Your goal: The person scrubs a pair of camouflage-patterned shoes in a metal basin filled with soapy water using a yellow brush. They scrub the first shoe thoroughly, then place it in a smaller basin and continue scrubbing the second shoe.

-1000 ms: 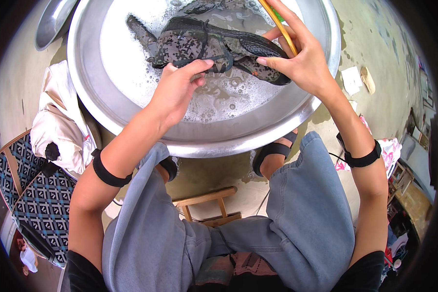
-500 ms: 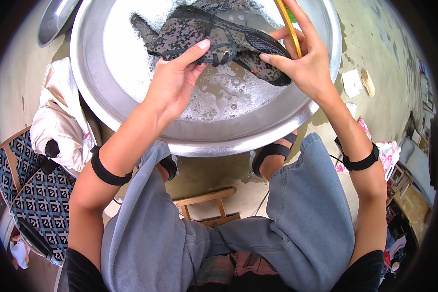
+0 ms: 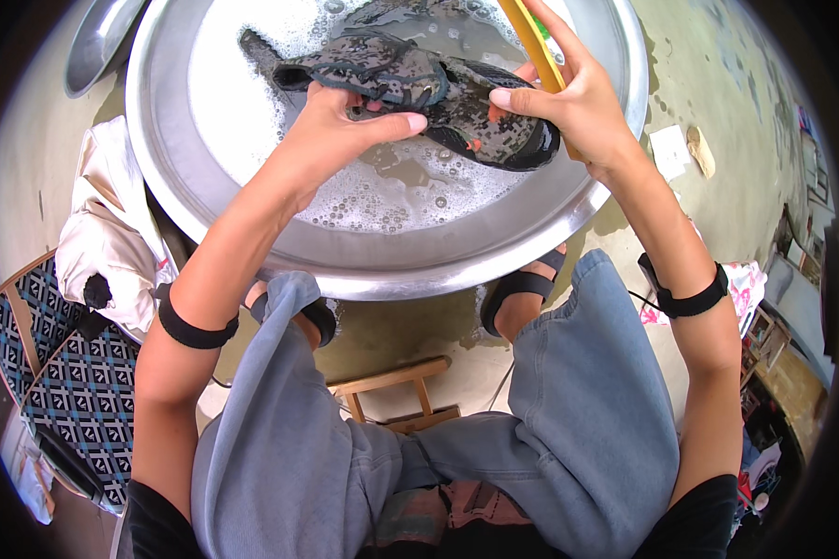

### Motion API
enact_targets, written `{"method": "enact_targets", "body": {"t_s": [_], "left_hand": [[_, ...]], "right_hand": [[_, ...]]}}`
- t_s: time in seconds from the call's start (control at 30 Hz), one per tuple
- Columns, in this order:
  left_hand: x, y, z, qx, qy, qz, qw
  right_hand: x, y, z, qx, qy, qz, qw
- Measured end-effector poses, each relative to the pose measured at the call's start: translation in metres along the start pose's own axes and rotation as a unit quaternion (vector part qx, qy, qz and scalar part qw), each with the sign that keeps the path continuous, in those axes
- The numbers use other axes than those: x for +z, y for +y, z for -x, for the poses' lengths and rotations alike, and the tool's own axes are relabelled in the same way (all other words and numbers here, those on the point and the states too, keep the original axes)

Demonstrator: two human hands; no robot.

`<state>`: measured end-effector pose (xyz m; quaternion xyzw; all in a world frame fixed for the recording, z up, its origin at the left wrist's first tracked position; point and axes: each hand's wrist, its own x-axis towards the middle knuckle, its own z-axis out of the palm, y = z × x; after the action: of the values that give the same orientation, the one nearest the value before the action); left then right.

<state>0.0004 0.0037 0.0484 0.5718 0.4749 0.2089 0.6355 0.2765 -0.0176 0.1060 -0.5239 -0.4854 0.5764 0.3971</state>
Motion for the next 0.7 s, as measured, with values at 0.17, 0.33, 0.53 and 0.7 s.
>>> {"method": "enact_targets", "body": {"t_s": [0.17, 0.33, 0.53, 0.7], "left_hand": [[-0.014, -0.009, -0.011, 0.022, -0.039, -0.187, 0.981], [-0.027, 0.002, -0.014, -0.051, -0.039, -0.098, 0.993], [-0.026, 0.014, -0.018, 0.053, -0.005, 0.004, 0.999], [-0.023, 0.016, -0.014, -0.009, 0.051, 0.056, 0.997]], "right_hand": [[-0.005, 0.004, -0.002, 0.084, -0.031, -0.073, 0.993], [-0.006, 0.002, -0.003, 0.126, -0.031, -0.108, 0.986], [-0.001, -0.004, -0.004, 0.231, -0.023, 0.049, 0.972], [0.004, 0.002, -0.006, 0.116, -0.015, -0.139, 0.983]]}}
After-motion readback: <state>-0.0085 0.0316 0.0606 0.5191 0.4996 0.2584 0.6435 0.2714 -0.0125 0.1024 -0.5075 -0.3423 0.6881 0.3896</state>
